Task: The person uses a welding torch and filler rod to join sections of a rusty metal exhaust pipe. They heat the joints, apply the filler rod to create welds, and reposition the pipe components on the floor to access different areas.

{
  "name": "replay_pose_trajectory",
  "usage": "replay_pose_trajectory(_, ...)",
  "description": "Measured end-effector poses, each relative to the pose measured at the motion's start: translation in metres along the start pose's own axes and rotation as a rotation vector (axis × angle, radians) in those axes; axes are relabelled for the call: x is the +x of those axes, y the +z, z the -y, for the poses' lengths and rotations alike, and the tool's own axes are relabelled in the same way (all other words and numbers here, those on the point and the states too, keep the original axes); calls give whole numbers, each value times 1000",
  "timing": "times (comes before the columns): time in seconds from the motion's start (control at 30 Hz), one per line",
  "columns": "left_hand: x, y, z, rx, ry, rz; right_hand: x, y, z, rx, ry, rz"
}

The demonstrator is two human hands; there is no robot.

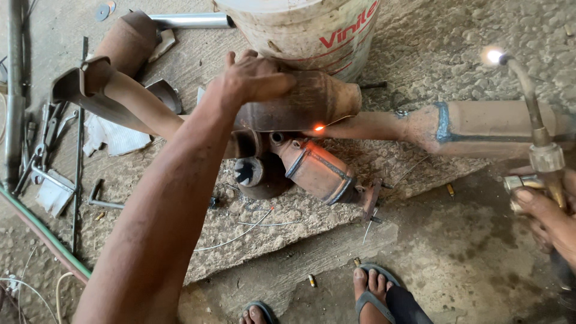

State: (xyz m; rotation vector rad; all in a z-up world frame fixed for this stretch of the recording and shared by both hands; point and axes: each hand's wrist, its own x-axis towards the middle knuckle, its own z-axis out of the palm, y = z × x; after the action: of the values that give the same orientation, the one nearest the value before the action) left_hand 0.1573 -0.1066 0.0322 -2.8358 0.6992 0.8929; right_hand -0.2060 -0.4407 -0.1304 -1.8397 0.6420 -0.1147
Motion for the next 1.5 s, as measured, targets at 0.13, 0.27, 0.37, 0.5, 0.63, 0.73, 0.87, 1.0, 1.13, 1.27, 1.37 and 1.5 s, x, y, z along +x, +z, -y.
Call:
replay_pose_trajectory(0.13,-2,-15,-10,-4,-29,67,-1,-1,-1,-8,21,-12)
replay_pose_trajectory(0.27,-6,-28,-15,41,-132,135,-3,1,2,6,30,-33)
replay_pose_trajectory(0.37,-12,-33,-15,-69,-135,201,-2,-2,-4,-32,56,-21)
replay_pose_trajectory(0.5,-3,-33,-13,-23,-50,259,-5,-3,-3,-13,54,-21)
replay_pose_trajectory(0.63,-12,-36,-19,102,-37,283,-8,6,22,-1,95,-22)
replay_pose_trajectory(0.73,-4,-26,-14,88,12,255,-5,4,10,12,96,-22)
replay_pose_trajectory(0.87,-8,-16,-14,64,108,149,-10,4,8,48,55,-68)
replay_pose_trajectory(1.0,-4,-2,-12,89,106,113,-14,9,19,100,35,-31)
replay_pose_trajectory(1.13,3,3,-12,272,95,126,-24,19,40,160,57,-68)
replay_pose_trajectory(1.27,-9,-2,-21,290,108,133,-27,23,50,228,48,-11)
replay_pose_trajectory(1.37,12,34,11,180,217,-124,-29,28,61,266,125,-23)
replay_pose_trajectory(1.5,-3,48,8,253,262,-235,-36,37,81,278,135,-42)
